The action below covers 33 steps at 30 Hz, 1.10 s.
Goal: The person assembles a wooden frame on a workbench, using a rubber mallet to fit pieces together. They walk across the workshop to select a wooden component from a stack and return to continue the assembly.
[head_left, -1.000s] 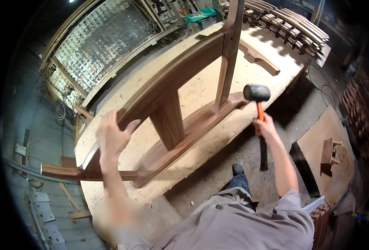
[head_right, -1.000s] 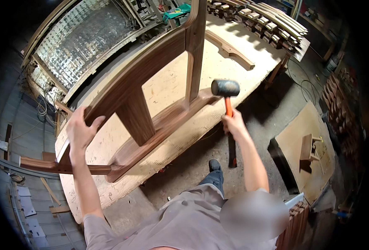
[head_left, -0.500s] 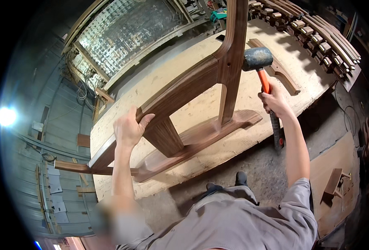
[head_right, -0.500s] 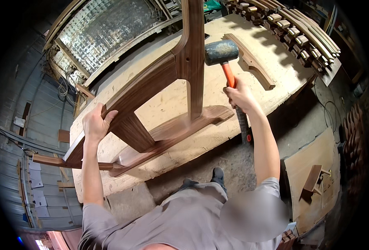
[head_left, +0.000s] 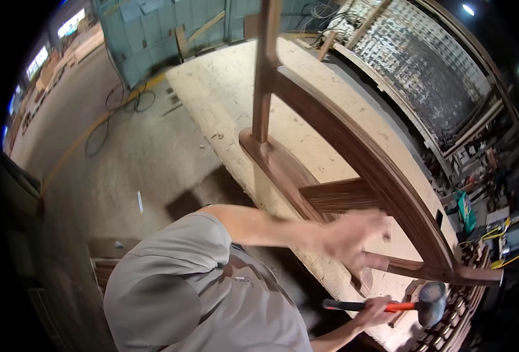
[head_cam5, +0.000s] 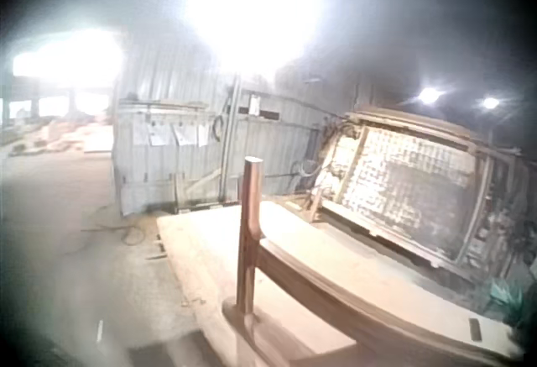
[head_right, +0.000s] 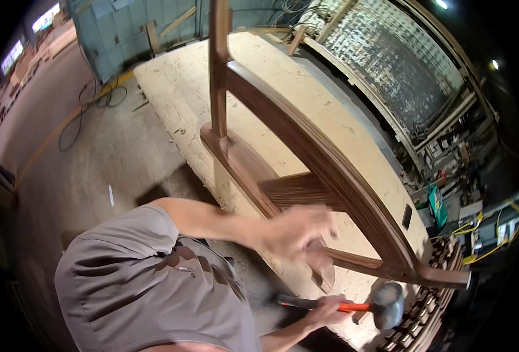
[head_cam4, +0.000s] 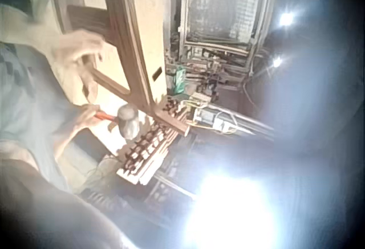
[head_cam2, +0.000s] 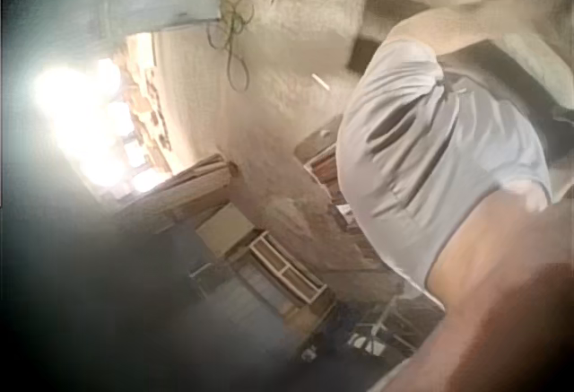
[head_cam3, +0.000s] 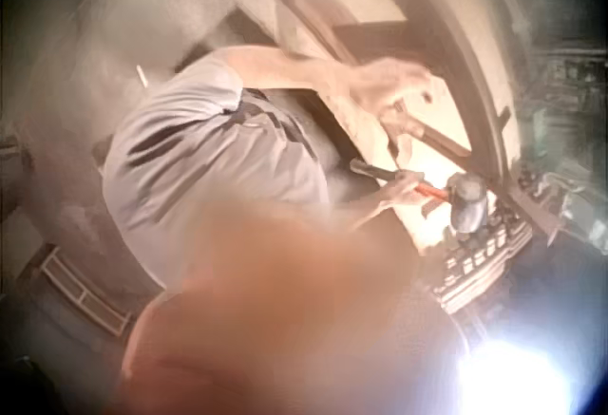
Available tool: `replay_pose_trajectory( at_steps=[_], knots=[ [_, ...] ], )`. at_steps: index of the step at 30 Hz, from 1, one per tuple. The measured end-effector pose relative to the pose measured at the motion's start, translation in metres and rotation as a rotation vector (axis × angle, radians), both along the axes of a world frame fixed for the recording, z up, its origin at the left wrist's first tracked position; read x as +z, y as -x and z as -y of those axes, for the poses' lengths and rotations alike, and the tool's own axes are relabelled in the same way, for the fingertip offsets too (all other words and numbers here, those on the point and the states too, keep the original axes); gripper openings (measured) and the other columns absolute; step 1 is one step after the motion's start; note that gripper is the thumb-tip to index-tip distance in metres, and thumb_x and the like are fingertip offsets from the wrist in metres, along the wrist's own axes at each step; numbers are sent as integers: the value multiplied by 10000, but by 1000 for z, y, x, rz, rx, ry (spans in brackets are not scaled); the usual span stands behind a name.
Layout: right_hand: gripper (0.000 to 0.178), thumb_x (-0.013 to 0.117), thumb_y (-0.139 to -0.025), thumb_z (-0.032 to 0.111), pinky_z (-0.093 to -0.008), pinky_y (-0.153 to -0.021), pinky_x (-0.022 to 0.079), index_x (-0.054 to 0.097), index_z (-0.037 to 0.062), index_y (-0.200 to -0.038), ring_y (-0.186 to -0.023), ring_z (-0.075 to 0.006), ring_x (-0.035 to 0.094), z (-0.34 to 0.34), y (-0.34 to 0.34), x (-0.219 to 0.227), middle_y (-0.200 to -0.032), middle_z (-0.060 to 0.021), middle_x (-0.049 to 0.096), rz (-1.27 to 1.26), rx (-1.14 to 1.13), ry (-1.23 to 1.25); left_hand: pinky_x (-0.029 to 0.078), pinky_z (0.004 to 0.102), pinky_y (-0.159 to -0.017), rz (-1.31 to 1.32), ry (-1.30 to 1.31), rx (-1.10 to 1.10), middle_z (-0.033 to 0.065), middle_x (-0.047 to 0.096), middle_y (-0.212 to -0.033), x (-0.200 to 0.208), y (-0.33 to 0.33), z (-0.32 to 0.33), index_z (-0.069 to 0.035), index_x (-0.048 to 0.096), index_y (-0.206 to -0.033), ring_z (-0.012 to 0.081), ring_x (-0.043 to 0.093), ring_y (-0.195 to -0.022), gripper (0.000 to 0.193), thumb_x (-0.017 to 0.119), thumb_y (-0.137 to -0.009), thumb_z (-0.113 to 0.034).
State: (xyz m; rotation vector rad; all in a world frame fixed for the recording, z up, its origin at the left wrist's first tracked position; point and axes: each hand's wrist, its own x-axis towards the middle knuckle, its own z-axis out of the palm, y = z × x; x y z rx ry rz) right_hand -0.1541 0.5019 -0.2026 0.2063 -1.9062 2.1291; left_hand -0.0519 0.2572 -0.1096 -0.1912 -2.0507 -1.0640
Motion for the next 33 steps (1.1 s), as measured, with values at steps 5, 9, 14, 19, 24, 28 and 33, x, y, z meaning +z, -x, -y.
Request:
replay_pose_trajectory(
  at_steps=[5,9,14,19,24,28,33],
  knots=[
    [755,664,-820,121,-434,-990,232,245,-41,-1428,-1194,-233,343,41,-31,-32,-1304,-213,337,-536,669,-541,522,423,-783,31,-237,-31,204,600,-1025,-28,-39,-36,-6,499,-1061,302,628,-925,375,657,-893,-301],
    [403,716,-805,250,-442,-739,515,618,-37,-1071,-832,-366,627,157,-62,124,-911,-172,646,-1052,890,-941,428,384,-580,-177,-298,202,71,542,-767,-37,-112,60,-33,521,-1003,216,534,-653,240,617,-924,-238],
    [709,745,-714,562,-477,-802,475,568,30,-1148,-923,-401,615,212,28,177,-1012,-196,646,-1110,272,-1410,311,216,-367,-146,-1119,92,-26,461,-607,10,-223,202,-104,473,-802,49,389,-437,268,605,-928,-300],
    [556,816,-642,493,-444,-600,495,577,32,-842,-669,-376,631,241,36,165,-740,-162,646,-991,210,-1449,298,235,-372,128,-1166,387,-42,438,-592,-18,-275,359,-113,463,-771,54,357,-408,220,658,-863,-160],
    [615,784,-637,605,-438,-564,490,562,46,-764,-624,-357,626,245,31,165,-693,-154,632,-1088,150,-1399,289,231,-374,290,-1108,379,-61,419,-564,-35,-265,437,-134,464,-730,50,349,-411,230,668,-836,-117],
    [623,783,-619,633,-428,-524,482,557,64,-734,-574,-331,619,246,28,163,-642,-137,615,-1133,103,-1378,329,259,-404,595,-971,238,-57,409,-578,-29,-220,406,-108,408,-738,47,351,-434,212,598,-830,-100],
    [532,827,-624,483,-453,-590,503,606,57,-855,-700,-394,647,240,33,164,-759,-172,662,-965,148,-1432,303,240,-396,610,-1018,119,-67,392,-567,-23,-225,414,-125,408,-707,42,341,-423,210,581,-818,-82]
  ],
)
